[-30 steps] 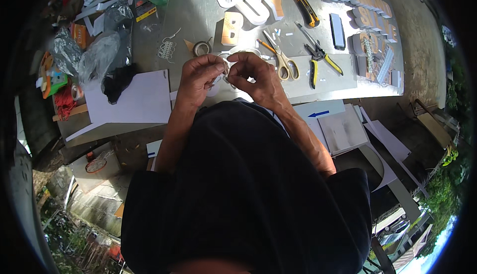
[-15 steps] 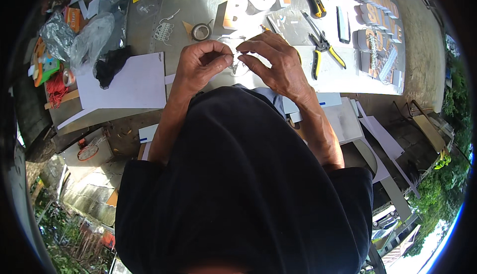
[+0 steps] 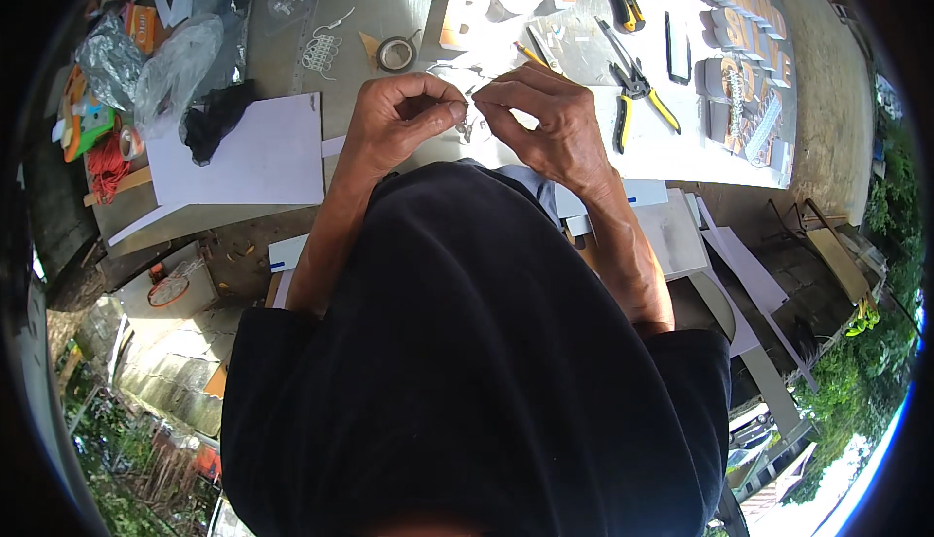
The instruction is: Connecting wires to individual cutout sign letters on a work table.
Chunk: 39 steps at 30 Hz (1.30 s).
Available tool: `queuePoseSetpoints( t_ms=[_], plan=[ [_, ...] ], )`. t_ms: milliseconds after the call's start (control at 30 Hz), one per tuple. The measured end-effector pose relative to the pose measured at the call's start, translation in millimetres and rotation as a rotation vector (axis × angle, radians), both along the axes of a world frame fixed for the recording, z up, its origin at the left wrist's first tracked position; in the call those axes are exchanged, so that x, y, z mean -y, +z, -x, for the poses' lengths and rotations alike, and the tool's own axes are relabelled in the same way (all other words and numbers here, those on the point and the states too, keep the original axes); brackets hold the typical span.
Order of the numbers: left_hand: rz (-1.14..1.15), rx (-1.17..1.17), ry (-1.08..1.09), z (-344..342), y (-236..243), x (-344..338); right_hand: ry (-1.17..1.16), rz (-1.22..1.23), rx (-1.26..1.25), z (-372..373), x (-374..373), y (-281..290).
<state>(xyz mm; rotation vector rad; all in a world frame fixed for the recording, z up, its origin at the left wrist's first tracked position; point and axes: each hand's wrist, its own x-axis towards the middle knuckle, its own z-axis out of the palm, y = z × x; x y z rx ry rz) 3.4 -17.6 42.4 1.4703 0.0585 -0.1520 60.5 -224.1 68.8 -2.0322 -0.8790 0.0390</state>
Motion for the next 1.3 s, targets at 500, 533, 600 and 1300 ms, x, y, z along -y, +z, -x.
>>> queuePoseSetpoints(
  t_ms=[500,533,600,1300],
  plan=[
    [-0.154,-0.028,-0.068,-1,4,1,0.022,0.061,0.082,1,1,-3],
    [-0.149,-0.021,-0.075,-1,2,1,0.021,0.071,0.089,1,1,-3],
    [-0.143,-0.014,-0.082,-1,0,1,0.029,0.074,0.102,2,1,-4],
    [0.018,-0.066,-0.125,-2,-22,-2,0.030,0.069,0.070,5,-1,-8]
  ],
)
